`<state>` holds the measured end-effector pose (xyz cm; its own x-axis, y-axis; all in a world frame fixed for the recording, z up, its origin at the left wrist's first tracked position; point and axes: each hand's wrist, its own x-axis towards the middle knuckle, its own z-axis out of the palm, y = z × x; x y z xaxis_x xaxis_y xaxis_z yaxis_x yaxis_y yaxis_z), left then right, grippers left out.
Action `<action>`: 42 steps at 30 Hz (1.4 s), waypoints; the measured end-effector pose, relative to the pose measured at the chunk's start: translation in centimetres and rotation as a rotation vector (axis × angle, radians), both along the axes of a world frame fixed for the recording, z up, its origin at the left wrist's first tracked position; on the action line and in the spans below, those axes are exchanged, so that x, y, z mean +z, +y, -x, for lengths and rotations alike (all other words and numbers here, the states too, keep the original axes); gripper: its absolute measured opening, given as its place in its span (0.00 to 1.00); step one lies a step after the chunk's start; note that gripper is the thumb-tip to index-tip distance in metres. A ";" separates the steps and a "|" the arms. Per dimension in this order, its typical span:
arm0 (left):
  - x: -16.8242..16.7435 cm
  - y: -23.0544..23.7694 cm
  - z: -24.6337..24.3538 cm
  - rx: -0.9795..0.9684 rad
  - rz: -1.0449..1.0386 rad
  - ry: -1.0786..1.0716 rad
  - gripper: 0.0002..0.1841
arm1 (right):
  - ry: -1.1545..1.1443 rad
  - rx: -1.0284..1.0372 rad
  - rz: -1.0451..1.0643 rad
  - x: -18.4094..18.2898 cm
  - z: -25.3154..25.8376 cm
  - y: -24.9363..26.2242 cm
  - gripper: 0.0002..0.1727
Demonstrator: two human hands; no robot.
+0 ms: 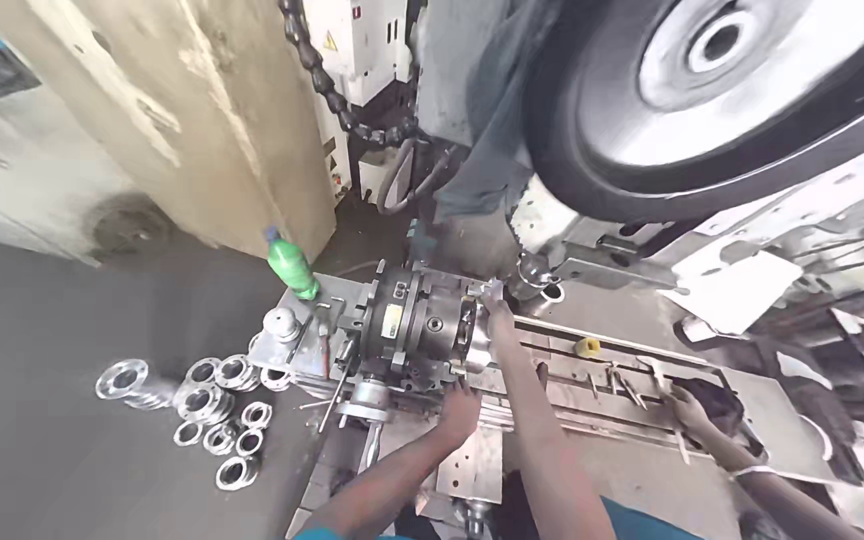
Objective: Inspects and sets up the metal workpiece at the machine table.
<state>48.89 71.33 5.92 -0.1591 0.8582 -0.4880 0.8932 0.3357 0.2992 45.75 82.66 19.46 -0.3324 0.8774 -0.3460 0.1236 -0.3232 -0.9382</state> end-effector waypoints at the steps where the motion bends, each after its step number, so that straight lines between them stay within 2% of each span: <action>1: 0.0 0.3 -0.2 -0.008 0.031 0.023 0.36 | 0.024 0.000 0.002 -0.1 0.1 0.1 0.24; 2: -0.2 0.4 -0.5 -0.016 0.052 0.034 0.34 | 0.040 0.002 -0.004 -0.2 0.1 0.0 0.23; 5: -0.4 0.6 -0.7 -0.029 0.075 -0.013 0.39 | 0.080 0.011 0.023 0.0 0.0 0.0 0.24; 6: 0.1 0.5 -0.5 -0.031 0.082 -0.036 0.38 | 0.083 0.009 0.029 0.0 0.0 0.1 0.25; 9: 2.6 -0.3 0.0 -0.015 0.085 -0.087 0.28 | 0.064 0.018 0.033 -0.1 -0.1 0.1 0.28; 13: 7.1 -3.9 0.8 -0.014 0.093 -0.160 0.27 | 0.078 0.017 0.031 -0.2 -0.1 0.3 0.26; 15: 8.3 -7.4 2.1 0.053 0.068 -0.288 0.24 | 0.069 0.034 0.040 -0.3 -0.1 0.4 0.26; 17: 8.0 -11.7 4.4 0.161 -0.006 -0.512 0.23 | 0.065 0.041 0.047 -0.2 -0.1 0.4 0.27; 20: 7.0 -18.7 7.2 0.390 -0.314 -0.902 0.19 | 0.091 0.031 0.056 0.1 -0.1 0.5 0.25; 22: 8.3 -22.6 7.9 0.537 -0.542 -1.132 0.10 | 0.102 0.026 0.070 0.2 -0.1 0.3 0.25; 24: 10.3 -24.6 9.2 0.479 -0.694 -1.310 0.09 | 0.099 0.014 0.077 0.2 0.0 0.1 0.26; 27: 12.2 -24.3 11.6 0.295 -0.708 -1.392 0.21 | 0.095 0.007 0.073 0.3 0.1 0.1 0.26; 28: 12.3 -23.6 11.9 0.265 -0.717 -1.405 0.21 | 0.094 0.010 0.070 0.4 0.0 0.0 0.26; 30: 11.7 -21.9 11.7 0.286 -0.720 -1.465 0.13 | 0.095 0.005 0.067 0.3 -0.1 0.0 0.25; 32: 10.7 -20.6 11.1 0.358 -0.754 -1.433 0.07 | 0.097 0.010 0.067 0.3 -0.1 0.0 0.25; 35: 11.2 -19.0 11.0 0.435 -0.839 -1.192 0.09 | 0.106 0.011 0.060 0.1 0.0 0.1 0.24; 40: 16.7 -13.8 14.1 0.340 -0.911 -0.449 0.18 | 0.111 0.005 0.044 0.2 -0.1 0.0 0.24; 42: 18.2 -11.1 15.8 0.280 -0.880 -0.236 0.21 | 0.115 0.006 0.037 0.0 -0.1 0.1 0.23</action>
<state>33.08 60.19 24.09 -0.3946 0.8786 0.2691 0.6988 0.0968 0.7088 45.86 82.72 19.45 -0.3766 0.8628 -0.3372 0.0179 -0.3572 -0.9339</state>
